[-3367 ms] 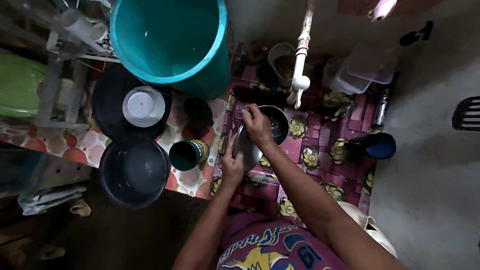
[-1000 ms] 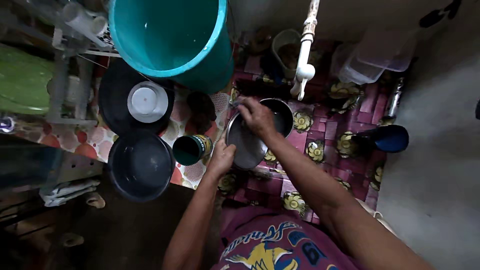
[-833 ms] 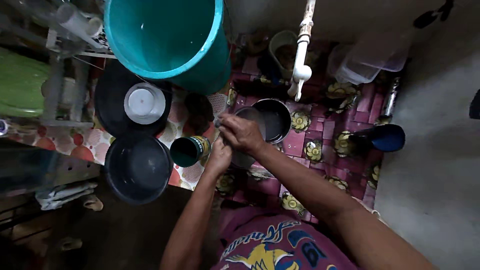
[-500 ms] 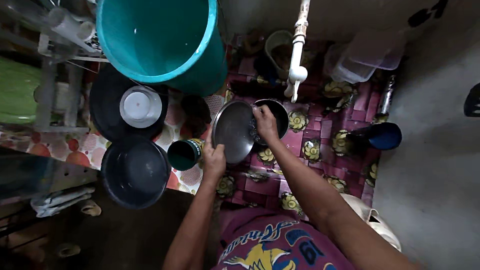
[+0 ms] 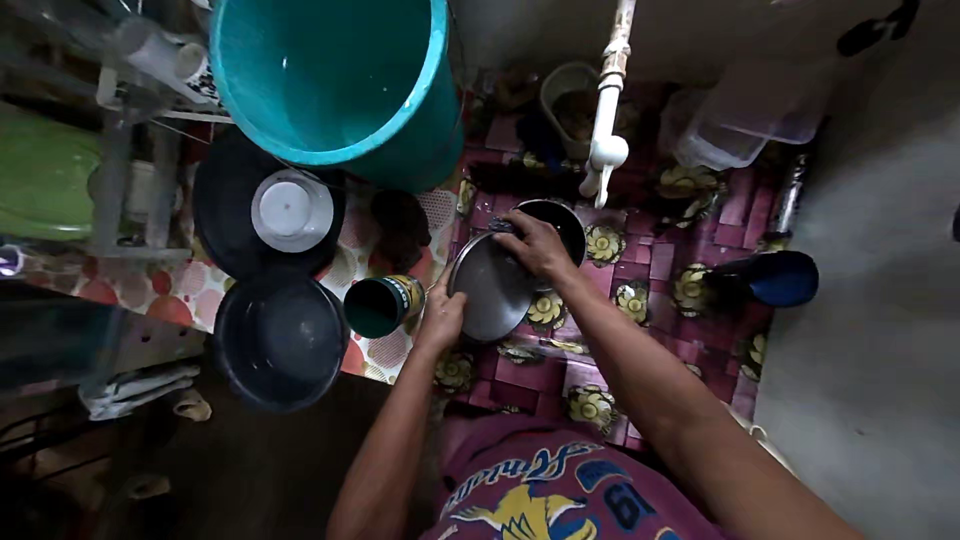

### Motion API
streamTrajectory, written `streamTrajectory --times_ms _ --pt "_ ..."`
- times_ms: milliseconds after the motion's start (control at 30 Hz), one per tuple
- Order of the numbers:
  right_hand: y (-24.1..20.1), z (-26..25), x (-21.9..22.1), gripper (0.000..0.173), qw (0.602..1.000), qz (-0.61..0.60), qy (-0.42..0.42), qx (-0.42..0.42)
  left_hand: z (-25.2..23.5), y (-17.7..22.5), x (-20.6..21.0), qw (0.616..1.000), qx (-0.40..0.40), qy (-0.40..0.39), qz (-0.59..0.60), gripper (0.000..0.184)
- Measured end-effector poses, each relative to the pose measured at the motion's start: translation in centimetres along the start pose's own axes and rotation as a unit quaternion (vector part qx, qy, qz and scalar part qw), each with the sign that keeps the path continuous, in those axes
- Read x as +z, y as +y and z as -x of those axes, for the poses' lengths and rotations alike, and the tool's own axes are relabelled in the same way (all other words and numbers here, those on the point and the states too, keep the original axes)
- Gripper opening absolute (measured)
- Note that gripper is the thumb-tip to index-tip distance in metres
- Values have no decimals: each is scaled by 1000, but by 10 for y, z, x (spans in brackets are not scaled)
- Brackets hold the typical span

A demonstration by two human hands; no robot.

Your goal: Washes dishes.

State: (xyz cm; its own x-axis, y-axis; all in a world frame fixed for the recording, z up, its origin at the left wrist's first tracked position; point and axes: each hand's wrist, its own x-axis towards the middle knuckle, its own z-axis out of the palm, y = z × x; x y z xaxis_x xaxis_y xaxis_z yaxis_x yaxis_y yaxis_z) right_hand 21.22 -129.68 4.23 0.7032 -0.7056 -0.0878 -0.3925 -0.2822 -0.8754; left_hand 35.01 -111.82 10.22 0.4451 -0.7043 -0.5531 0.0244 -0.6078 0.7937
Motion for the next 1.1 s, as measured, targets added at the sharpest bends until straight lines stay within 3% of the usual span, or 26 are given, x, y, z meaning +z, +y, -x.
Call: streamTrajectory --times_ms 100,167,233,300,467,600,733,800,900,1100 --pt "-39 13 34 31 987 97 22 -123 -5 1 10 1000 -5 15 10 50" --pt "-53 20 45 24 981 91 30 -166 -5 3 15 998 1 53 35 36" --pt "-45 11 40 25 989 89 70 -95 -2 7 11 998 -10 47 42 54" --pt "-33 -3 31 27 989 93 109 -38 0 12 9 998 -18 50 33 62" --pt "-59 14 42 23 977 99 100 -162 -2 16 9 998 15 58 -24 48" --pt "-50 -4 30 24 985 113 117 -61 2 21 12 998 -14 51 -39 60" --pt "-68 14 46 21 979 123 97 -133 0 19 12 996 7 62 -62 42" --pt "-56 1 39 24 981 137 101 -87 3 17 10 996 14 63 -59 55" --pt "-27 -19 20 29 990 99 81 64 12 20 9 995 22 74 -56 60" --pt "31 13 31 29 962 -77 52 257 13 10 5 987 108 112 -24 59"
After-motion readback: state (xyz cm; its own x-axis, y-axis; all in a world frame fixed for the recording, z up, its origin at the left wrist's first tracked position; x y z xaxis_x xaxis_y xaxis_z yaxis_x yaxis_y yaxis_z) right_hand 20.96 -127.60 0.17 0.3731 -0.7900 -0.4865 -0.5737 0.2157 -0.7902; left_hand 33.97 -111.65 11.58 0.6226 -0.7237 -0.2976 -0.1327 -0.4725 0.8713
